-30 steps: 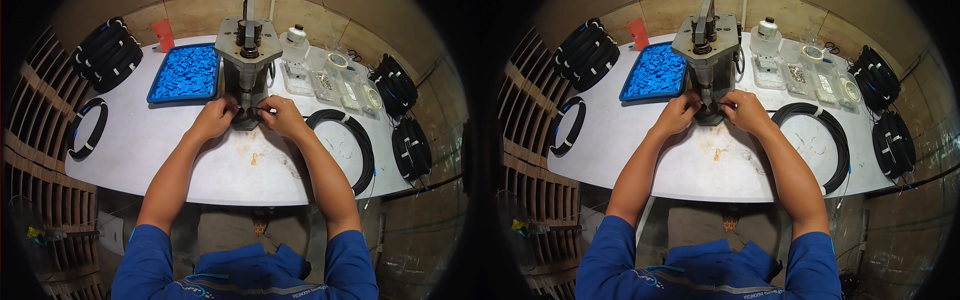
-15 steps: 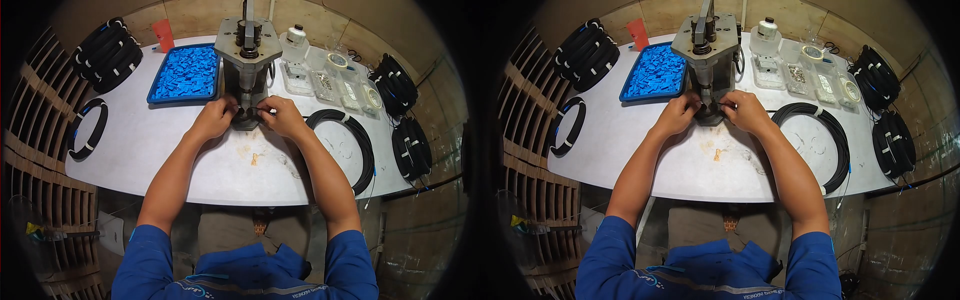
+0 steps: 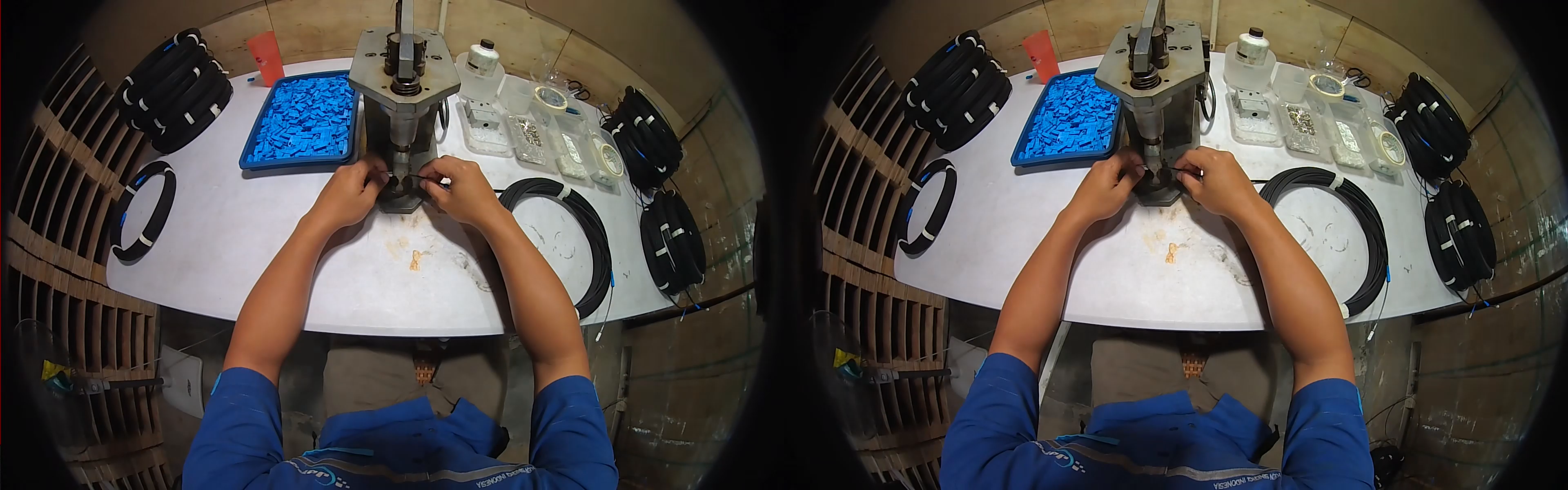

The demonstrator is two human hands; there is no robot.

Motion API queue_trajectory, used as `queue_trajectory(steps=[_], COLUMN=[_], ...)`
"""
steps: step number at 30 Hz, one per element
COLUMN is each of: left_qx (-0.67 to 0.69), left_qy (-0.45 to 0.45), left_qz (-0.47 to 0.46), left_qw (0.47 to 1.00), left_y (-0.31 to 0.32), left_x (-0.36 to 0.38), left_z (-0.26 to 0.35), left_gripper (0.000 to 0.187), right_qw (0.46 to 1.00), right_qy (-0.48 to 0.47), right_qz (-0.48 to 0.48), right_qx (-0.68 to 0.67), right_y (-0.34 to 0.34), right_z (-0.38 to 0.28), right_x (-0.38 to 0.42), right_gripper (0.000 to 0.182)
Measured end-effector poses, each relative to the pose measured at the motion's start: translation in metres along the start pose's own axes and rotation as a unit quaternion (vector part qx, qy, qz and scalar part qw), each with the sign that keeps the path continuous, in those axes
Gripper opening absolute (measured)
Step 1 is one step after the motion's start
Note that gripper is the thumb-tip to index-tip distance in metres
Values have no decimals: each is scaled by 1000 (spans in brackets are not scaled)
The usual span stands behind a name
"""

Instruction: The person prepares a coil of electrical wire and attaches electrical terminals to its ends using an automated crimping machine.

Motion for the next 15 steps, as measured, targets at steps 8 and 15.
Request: queue_trajectory(steps=[8,15], left_qx=[0,11], left_qy=[-5,8], left_qz=[-4,1], left_qw=[1000,1000], left_y=[0,1], left_x=[0,-1], left_z=[1,-2], left_gripper=[18,17], right_qw=[1000,1000], right_qy=[-8,-15], right_qz=[4,1], right_qx=[0,1], right_y=[-1,-1], right_z=[-1,-2], right_x=[0,0], right_gripper=[16,16])
Point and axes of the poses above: each hand's wrist, its own x-axis away from the middle knuckle, its own y-axis out of the palm, z = x × y, the point moved 3 cm from there along -x, towards the middle knuckle, and after that the axes turned 15 degrees about -y, right-handed, at the moved point
